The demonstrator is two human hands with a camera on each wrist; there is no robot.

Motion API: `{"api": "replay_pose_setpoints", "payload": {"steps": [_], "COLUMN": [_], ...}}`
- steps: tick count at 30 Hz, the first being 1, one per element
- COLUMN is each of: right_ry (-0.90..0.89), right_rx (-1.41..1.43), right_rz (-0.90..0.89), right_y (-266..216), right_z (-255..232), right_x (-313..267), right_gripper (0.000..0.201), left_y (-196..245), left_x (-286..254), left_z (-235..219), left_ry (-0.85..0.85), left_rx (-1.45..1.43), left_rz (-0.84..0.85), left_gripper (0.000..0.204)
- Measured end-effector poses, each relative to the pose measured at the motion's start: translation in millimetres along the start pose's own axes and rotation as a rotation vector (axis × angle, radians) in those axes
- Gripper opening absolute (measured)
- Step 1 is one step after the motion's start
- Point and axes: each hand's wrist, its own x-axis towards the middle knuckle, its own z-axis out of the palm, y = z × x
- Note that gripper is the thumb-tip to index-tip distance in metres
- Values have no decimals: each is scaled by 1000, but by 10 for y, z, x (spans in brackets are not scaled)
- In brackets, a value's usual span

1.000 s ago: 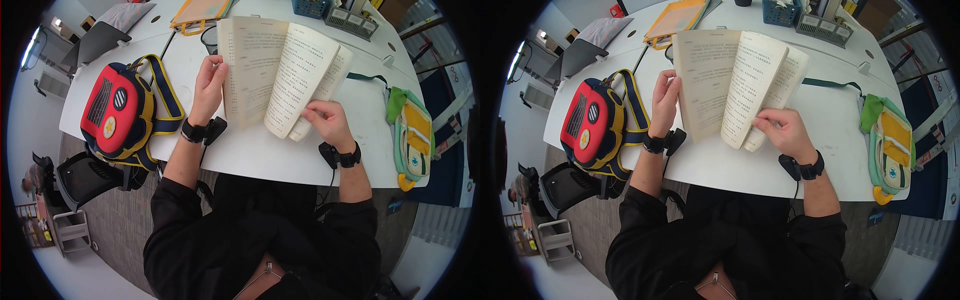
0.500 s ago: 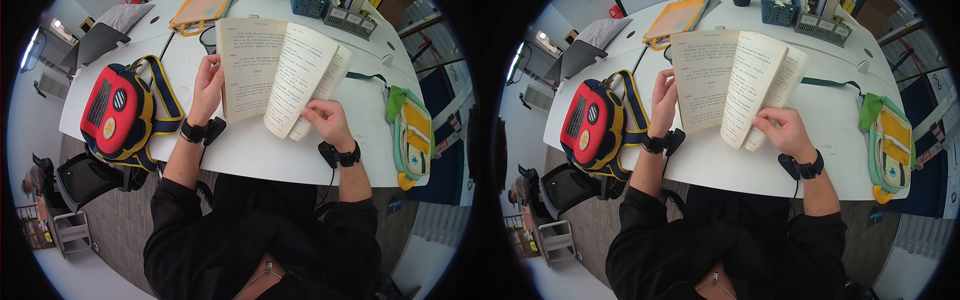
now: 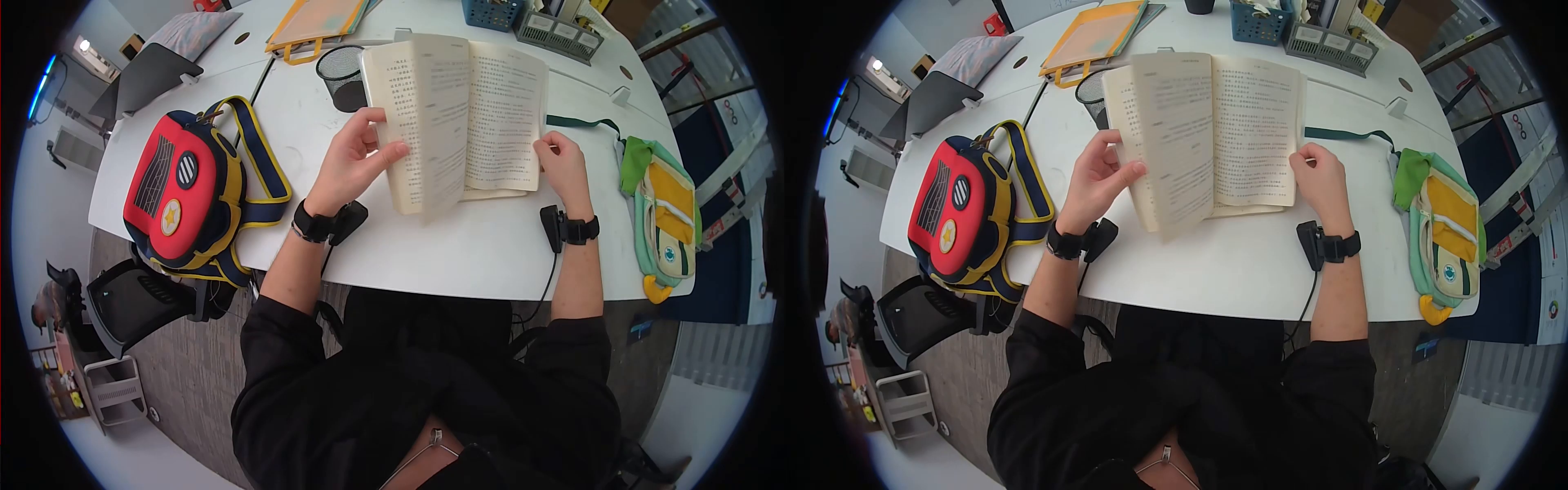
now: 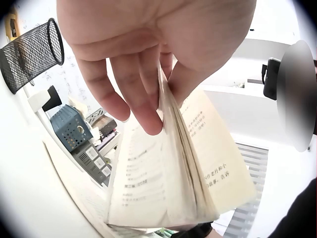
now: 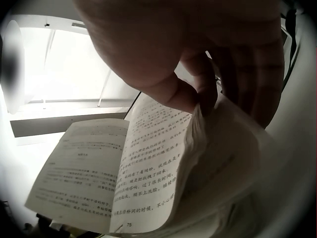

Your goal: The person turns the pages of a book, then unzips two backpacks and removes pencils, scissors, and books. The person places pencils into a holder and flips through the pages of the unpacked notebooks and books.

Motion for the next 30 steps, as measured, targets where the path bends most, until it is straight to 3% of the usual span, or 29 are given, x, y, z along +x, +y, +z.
{"api": "replay_pose_setpoints", "payload": {"steps": [10, 13, 19, 25, 27, 30], "right_ry": [1, 76, 117, -51, -150, -131], "right_rx": [61, 9, 273, 552, 645, 583], "right_rz": [-7, -117, -218, -252, -180, -272], "right_y": [-32, -17, -149, -282, -350, -313], "right_z": [35, 45, 49, -20, -59, -35], "right_x": [-25, -30, -85, -187, -246, -245], "right_gripper": [21, 24, 20, 21, 21, 20], "left_y": [-15, 0, -22, -48, -48, -69], "left_x": [13, 18, 21, 25, 26, 27], "left_z": [-31, -43, -66, -76, -66, -97], "left_ry": [9, 19, 59, 99, 120, 134], "left_rx": [21, 23, 14, 27, 7, 16], "left_rz": [-21, -26, -21, 10, 14, 25], "left_gripper": [35, 36, 35, 31, 28, 22]}}
